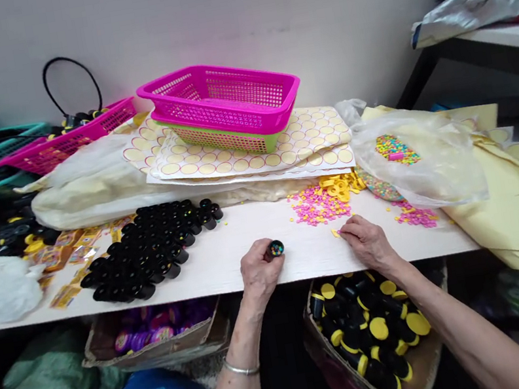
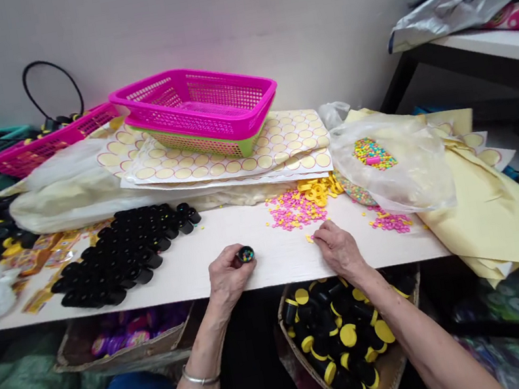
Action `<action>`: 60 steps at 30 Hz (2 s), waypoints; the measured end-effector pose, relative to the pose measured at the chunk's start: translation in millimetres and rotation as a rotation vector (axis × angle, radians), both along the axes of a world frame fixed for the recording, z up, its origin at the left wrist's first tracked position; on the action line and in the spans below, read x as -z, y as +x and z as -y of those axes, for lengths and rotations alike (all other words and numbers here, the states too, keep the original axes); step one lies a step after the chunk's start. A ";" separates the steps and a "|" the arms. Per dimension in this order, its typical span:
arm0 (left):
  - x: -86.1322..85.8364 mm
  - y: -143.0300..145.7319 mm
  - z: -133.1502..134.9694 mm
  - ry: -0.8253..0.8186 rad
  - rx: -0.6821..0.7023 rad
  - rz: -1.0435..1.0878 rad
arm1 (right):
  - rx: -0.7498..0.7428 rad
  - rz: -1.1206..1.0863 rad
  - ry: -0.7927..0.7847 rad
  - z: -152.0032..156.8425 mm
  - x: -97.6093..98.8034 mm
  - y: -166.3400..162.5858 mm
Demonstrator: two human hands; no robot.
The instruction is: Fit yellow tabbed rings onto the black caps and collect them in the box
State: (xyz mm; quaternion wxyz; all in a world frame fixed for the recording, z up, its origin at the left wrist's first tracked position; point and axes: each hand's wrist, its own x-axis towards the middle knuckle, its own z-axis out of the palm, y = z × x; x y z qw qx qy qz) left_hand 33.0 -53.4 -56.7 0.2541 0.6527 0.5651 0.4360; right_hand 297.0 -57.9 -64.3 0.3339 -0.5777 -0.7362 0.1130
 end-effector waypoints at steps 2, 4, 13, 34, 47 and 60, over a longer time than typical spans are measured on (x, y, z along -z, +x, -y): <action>0.8 -1.4 0.3 0.010 0.024 0.019 | 0.022 0.012 0.006 -1.3 1.9 -0.7; 2.0 -2.0 -0.3 -0.001 0.025 0.040 | 0.037 -0.009 0.015 -2.1 1.7 -0.4; 5.7 -6.3 -9.2 -0.072 0.027 0.080 | 0.006 -0.240 -0.054 2.1 -9.6 9.4; 3.1 -3.8 -7.4 -0.076 0.040 0.067 | 0.133 -0.186 -0.074 10.6 -13.3 9.7; -0.3 -1.8 -4.0 -0.065 0.048 0.070 | 0.155 0.411 -0.196 -1.0 -22.8 -10.2; 0.1 -0.4 -4.5 -0.060 0.040 0.111 | 0.100 0.291 -0.198 -8.2 -28.2 1.0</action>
